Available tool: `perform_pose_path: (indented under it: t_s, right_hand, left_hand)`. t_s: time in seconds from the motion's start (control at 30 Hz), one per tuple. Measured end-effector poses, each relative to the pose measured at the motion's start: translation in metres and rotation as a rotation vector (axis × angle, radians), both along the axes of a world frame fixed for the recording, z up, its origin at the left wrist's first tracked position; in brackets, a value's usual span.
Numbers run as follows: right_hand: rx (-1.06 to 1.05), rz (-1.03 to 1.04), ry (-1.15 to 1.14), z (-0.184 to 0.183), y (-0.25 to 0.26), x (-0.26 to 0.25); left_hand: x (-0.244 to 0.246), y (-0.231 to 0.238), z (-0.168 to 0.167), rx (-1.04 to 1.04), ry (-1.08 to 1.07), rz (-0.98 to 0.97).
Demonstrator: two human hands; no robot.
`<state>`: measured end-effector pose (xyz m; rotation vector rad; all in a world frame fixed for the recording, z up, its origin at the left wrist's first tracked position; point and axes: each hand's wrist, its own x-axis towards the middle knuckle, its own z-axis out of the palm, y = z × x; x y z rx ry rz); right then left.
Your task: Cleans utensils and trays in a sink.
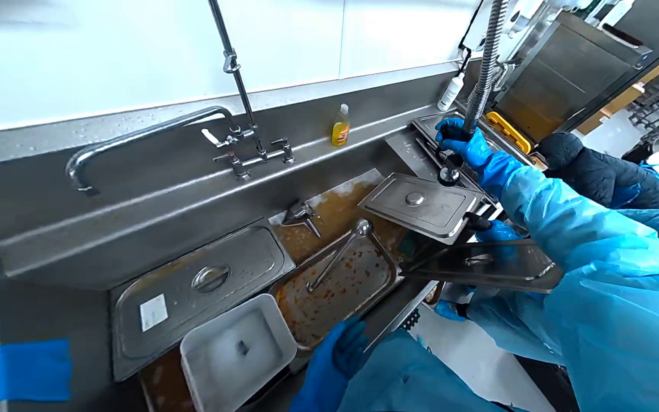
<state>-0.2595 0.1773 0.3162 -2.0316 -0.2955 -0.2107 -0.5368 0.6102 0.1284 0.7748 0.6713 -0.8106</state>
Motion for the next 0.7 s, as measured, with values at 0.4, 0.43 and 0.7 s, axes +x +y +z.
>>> perform_pose_path:
  t_s: [0.4,0.43,0.7]
  right_hand:
    - [0.049,0.086,-0.069,0.024,0.013,0.036]
    - [0.027,0.085,-0.082,0.026,0.014,0.04]
    - [0.023,0.053,-0.168,0.037,0.028,0.051]
  left_hand:
    - [-0.043,0.073,-0.04,0.119,0.065,0.256]
    - [-0.044,0.074,-0.041,0.107,0.066,0.273]
    - [-0.051,0.076,-0.039,0.113,0.023,0.345]
